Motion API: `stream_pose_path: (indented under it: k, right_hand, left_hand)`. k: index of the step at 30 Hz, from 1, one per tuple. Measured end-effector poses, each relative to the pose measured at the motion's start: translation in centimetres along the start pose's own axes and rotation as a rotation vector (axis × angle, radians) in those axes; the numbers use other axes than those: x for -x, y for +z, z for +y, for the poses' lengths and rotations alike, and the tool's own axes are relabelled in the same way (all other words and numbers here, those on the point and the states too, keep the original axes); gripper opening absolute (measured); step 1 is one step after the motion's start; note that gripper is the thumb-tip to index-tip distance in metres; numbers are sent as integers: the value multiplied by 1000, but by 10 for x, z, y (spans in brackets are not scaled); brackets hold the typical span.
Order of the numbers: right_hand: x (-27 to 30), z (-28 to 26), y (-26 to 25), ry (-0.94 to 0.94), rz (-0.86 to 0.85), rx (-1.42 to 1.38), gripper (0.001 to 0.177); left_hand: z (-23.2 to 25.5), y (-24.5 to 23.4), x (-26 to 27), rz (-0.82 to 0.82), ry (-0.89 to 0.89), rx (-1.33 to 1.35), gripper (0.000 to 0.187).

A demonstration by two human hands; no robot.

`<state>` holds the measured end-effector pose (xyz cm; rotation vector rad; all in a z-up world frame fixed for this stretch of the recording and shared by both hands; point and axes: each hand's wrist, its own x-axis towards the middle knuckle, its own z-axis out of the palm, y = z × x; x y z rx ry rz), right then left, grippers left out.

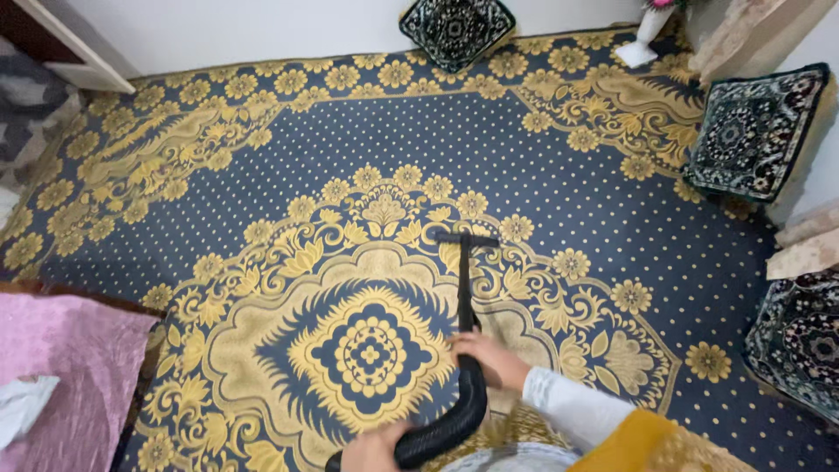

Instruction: The person uses a vacuum cleaner with a hose attachment to clean a large patterned carpet in a room. They move the vacuum head back and forth across the carpet surface, covering different areas including the center and edges near the walls and furniture.

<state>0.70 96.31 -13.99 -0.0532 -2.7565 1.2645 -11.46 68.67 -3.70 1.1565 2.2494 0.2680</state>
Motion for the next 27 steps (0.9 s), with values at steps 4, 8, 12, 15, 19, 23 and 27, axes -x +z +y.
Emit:
stream_pose_path:
  k: [4,8,12,15,19,23,27]
  right_hand:
    - [8,29,-1,-28,62,-77,21]
    - [21,-5,12,6,26,-51,19]
    - [42,-47,28,102,-65,-203,15]
    - [35,-35,32,9,5,-100,18]
    - [27,-13,40,8,-2,2,15]
    - [36,-38,63,-13,-15,-47,18]
    - [67,-64,95,10,15,-133,12]
  left_hand:
    - [47,17,15,84,-17,27,46]
    - [40,1,53,11,69,88,58]
    - [37,-13,94,65,-10,38,51]
    - [51,-12,97,115,-39,39,43]
    - [69,12,97,128,-53,21,33]
    - [32,23,127,48,-64,33,64]
    - [9,47,158,-69,-155,-167,33]
